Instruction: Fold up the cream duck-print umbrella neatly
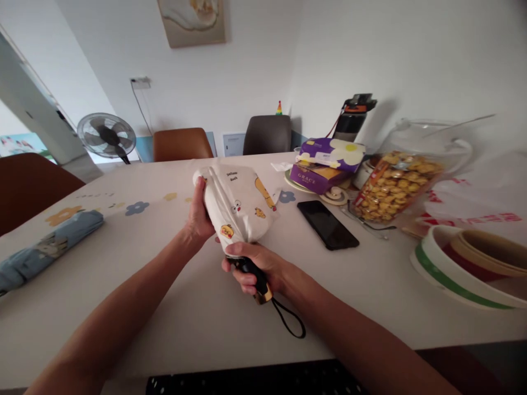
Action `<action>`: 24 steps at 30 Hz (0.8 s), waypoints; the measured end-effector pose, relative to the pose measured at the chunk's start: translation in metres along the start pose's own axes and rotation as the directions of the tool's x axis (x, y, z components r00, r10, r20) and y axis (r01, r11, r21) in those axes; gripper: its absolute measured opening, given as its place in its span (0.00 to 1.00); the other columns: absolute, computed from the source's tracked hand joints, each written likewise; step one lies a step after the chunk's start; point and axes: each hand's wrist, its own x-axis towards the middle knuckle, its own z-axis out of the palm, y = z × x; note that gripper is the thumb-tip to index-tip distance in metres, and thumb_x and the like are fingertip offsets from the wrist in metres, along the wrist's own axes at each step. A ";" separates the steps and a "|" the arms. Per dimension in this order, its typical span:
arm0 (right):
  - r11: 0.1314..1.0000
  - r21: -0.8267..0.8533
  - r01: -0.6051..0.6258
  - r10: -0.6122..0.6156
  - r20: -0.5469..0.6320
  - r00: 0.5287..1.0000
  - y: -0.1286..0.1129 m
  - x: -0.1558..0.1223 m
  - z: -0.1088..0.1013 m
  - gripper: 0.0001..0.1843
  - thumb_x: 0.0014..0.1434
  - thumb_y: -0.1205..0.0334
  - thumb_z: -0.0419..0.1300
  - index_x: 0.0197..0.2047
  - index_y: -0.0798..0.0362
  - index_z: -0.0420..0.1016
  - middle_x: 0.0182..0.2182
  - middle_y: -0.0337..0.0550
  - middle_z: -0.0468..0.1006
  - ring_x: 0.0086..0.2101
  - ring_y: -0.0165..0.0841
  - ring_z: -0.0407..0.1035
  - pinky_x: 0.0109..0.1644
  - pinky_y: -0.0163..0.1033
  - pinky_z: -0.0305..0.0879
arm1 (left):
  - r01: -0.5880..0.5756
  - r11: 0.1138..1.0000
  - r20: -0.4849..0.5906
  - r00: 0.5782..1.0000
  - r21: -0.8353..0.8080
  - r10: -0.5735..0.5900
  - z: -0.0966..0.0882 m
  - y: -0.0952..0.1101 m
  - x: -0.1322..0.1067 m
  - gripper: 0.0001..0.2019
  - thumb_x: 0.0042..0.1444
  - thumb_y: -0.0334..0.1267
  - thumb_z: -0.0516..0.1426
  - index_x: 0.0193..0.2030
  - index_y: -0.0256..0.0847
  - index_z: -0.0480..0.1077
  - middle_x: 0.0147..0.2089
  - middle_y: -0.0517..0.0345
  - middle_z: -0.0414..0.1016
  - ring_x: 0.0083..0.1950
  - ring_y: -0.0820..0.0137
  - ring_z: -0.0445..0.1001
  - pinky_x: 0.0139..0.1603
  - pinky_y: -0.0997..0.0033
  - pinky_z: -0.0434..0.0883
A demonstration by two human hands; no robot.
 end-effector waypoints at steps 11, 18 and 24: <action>0.988 0.137 0.078 -0.021 -0.375 0.927 0.005 0.021 -0.008 0.11 0.56 0.59 0.58 0.27 0.54 0.61 0.18 0.31 0.63 0.14 0.23 0.58 0.16 0.31 0.61 | 0.073 0.980 -0.482 0.876 0.183 0.025 -0.040 -0.041 0.028 0.13 0.46 0.42 0.56 0.37 0.39 0.63 0.43 0.49 0.70 0.44 0.67 0.72 0.44 0.65 0.71; 0.982 0.174 0.077 -0.014 -0.339 0.941 0.004 0.020 -0.009 0.10 0.56 0.60 0.59 0.30 0.54 0.61 0.20 0.32 0.64 0.15 0.24 0.60 0.17 0.33 0.64 | -0.196 0.776 -0.188 0.908 0.600 0.374 -0.001 -0.018 0.012 0.12 0.49 0.35 0.53 0.42 0.41 0.66 0.46 0.52 0.72 0.47 0.66 0.71 0.50 0.62 0.68; 0.982 0.170 0.079 -0.022 -0.316 0.949 0.006 0.024 -0.012 0.09 0.54 0.63 0.60 0.29 0.55 0.62 0.20 0.33 0.64 0.15 0.25 0.61 0.17 0.35 0.65 | -0.431 0.518 0.412 0.897 0.739 0.159 0.049 -0.012 0.038 0.16 0.51 0.34 0.51 0.45 0.45 0.71 0.52 0.56 0.72 0.54 0.63 0.68 0.58 0.61 0.61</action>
